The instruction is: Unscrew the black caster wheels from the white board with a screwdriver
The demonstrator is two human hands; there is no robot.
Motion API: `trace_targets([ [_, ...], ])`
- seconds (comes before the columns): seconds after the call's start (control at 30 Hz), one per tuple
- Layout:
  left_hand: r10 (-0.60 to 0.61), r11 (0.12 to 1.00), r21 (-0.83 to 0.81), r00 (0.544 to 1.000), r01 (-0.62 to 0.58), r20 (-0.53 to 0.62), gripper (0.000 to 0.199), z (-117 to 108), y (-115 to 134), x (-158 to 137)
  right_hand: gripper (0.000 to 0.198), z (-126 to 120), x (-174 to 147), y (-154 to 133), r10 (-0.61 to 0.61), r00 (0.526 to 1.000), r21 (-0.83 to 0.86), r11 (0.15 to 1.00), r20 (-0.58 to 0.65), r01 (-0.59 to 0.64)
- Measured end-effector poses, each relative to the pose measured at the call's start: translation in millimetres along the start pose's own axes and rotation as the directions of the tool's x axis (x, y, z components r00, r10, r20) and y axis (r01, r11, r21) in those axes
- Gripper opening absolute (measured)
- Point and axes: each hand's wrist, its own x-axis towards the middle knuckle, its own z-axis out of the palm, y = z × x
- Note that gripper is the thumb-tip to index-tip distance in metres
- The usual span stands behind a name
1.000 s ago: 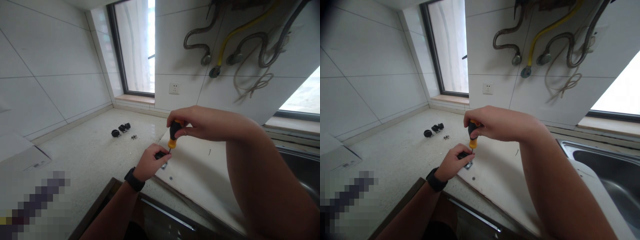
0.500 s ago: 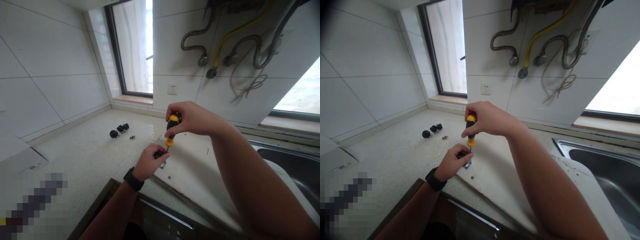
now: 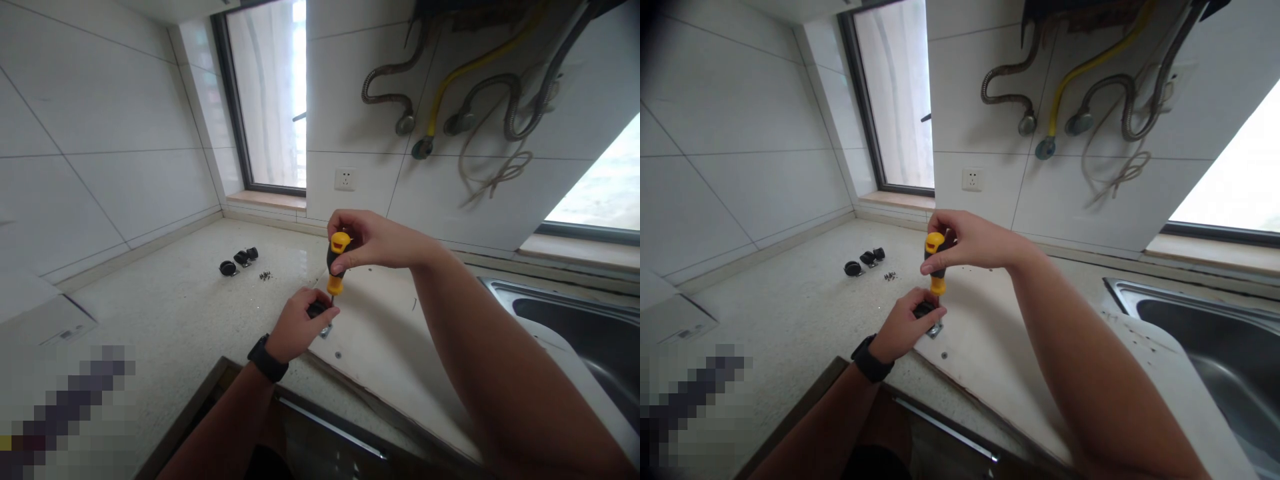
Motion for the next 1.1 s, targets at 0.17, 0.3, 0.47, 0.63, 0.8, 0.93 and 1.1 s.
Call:
trace_targets([
  [0.17, -0.002, 1.0, -0.018, 1.0, 0.002, 0.001, 0.014, 0, 0, 0, 0.043, -4, -1, 7, -0.011, 1.0, 0.127, 0.992, -0.006, 0.011],
  [0.3, 0.0, 0.999, -0.045, 1.0, 0.0, 0.0, 0.013, -1, 1, 0, 0.044, -10, -6, 9, -0.085, 0.994, 0.167, 0.983, 0.074, 0.072],
  [0.47, 0.012, 0.999, -0.032, 1.0, -0.012, 0.001, 0.014, -1, 2, 0, 0.053, -11, -6, 7, -0.142, 0.973, 0.24, 0.966, 0.181, 0.096],
  [0.63, 0.006, 1.0, 0.009, 1.0, -0.005, -0.015, 0.016, 0, 1, -1, 0.048, -2, 3, 8, -0.061, 0.996, 0.06, 0.997, 0.065, 0.057],
  [0.8, 0.012, 1.0, 0.015, 1.0, -0.012, -0.013, 0.016, 0, 0, 0, 0.048, 1, 7, 16, -0.022, 1.0, 0.18, 0.983, 0.01, 0.019],
  [0.93, 0.011, 1.0, 0.011, 1.0, -0.011, 0.0, 0.014, -1, -1, 0, 0.043, -5, 3, 20, -0.035, 0.998, 0.191, 0.981, 0.052, 0.025],
  [1.1, 0.015, 1.0, 0.006, 1.0, -0.015, 0.005, 0.015, -2, 0, -1, 0.048, -8, 0, 23, -0.167, 0.976, 0.308, 0.944, 0.14, 0.117],
])
